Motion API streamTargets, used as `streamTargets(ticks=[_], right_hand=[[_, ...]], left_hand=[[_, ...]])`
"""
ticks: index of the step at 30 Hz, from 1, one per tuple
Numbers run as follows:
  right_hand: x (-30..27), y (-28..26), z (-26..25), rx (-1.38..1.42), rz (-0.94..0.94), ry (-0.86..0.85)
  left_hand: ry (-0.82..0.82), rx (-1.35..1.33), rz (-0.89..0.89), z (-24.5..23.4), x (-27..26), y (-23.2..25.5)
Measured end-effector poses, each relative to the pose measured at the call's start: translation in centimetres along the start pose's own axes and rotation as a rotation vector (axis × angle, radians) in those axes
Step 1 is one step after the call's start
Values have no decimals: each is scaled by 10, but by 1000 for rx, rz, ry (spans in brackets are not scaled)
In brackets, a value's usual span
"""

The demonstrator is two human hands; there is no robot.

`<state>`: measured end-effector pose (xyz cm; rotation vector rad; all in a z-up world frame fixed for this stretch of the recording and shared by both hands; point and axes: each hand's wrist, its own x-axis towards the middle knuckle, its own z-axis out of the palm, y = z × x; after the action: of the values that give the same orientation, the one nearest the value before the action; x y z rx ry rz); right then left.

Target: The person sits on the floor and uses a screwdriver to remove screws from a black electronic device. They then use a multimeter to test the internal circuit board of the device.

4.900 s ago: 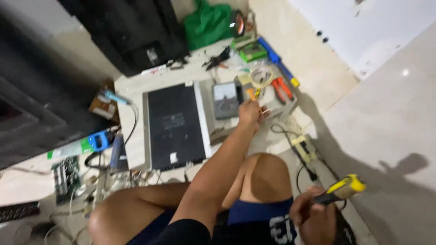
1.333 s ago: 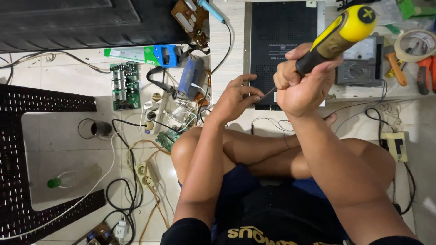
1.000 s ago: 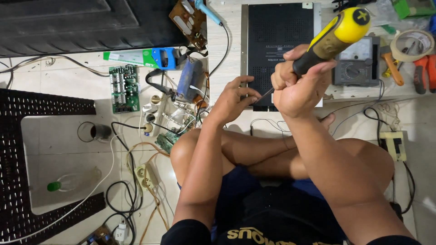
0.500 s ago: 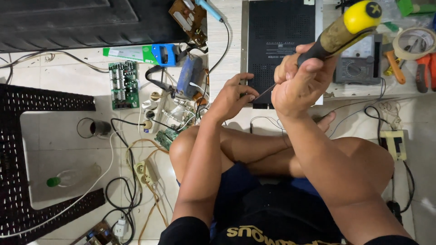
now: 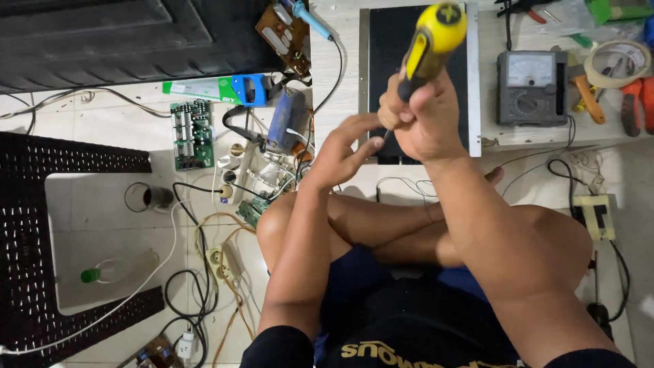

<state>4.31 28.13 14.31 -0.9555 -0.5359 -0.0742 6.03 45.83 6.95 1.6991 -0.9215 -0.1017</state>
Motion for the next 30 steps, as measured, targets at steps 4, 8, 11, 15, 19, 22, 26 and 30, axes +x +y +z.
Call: streamTargets(ticks=[4,8,11,15,19,22,26,30], right_hand=[[4,-5,5,2,102,172],[-4,-8,7,-126,122,150],[-22,5,2,-442,8,143],[-34,0,2,-759,-228,115],[-35,-9,-6,-846,-205,189],[-30,-14,8,-1048,-238,210],[-30,-7,5,-956,-192,267],[-31,-25,6,-1122,-165,260]], left_hand=[[-46,-86,0,20,-4,1],[133,9,-120,33,-3,-10],[276,68,-181,38,-1,-11],[368,135,-203,46,-1,-20],[208,194,-284,32,3,-11],[27,445,-238,30,-2,-34],[-6,517,-274,31,-4,-37],[-52,512,-314,30,-4,-39]])
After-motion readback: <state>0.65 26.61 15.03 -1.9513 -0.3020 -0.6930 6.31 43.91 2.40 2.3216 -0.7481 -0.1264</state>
